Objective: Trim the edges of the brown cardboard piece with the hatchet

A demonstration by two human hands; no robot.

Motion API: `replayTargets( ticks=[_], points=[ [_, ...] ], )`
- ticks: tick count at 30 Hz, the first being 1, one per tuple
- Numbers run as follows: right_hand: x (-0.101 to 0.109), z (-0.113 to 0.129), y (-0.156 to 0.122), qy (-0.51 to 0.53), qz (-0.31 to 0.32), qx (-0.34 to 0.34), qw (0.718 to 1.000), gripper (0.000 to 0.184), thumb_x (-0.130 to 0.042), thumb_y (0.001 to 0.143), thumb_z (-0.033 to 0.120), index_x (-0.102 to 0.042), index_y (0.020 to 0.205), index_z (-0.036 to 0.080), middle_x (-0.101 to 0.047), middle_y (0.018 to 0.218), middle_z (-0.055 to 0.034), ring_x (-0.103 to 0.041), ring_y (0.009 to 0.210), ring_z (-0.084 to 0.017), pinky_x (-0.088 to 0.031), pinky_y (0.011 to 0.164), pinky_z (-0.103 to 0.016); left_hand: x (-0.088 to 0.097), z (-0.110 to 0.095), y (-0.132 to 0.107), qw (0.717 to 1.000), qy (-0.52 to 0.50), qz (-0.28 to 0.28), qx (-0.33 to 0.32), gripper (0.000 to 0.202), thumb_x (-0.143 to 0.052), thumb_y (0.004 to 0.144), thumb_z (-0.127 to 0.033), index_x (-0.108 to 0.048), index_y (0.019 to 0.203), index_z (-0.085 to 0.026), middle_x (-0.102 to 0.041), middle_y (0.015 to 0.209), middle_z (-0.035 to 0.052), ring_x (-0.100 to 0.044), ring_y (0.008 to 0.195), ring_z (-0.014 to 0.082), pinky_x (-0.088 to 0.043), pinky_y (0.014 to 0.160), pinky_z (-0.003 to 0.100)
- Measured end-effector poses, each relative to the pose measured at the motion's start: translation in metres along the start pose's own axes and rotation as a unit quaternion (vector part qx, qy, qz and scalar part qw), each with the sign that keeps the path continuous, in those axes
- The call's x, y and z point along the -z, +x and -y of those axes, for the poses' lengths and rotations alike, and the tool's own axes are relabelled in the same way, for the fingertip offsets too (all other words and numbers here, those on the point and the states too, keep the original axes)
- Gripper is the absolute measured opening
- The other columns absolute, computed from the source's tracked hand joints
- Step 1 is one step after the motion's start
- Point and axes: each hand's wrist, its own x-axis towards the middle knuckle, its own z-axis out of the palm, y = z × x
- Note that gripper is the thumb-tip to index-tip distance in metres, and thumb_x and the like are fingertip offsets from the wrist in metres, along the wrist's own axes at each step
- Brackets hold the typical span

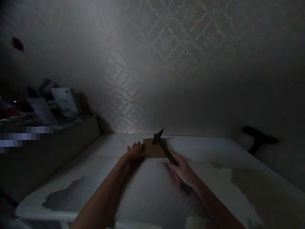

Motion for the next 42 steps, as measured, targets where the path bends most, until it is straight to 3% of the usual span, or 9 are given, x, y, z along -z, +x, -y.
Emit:
replayTargets(
  ticks=[42],
  points=[
    [-0.0009, 0.0015, -0.0003, -0.037, -0.005, 0.018, 0.999, 0.073, -0.054, 0.074, 0.04, -0.041, 0.142, 0.016, -0.045, 0.045, 0.0095, -0.037, 0.029, -0.008, -0.03, 0.031, -0.019, 0.0017, -0.0012, -0.0019, 1.0, -0.001, 0.002, -0.005, 0.092, -0.043, 0.075, -0.073, -0.017, 0.15, -0.026, -0.01, 0.158, 0.0134, -0.007, 0.143, 0.0383, -0.01, 0.107, 0.067]
  ],
)
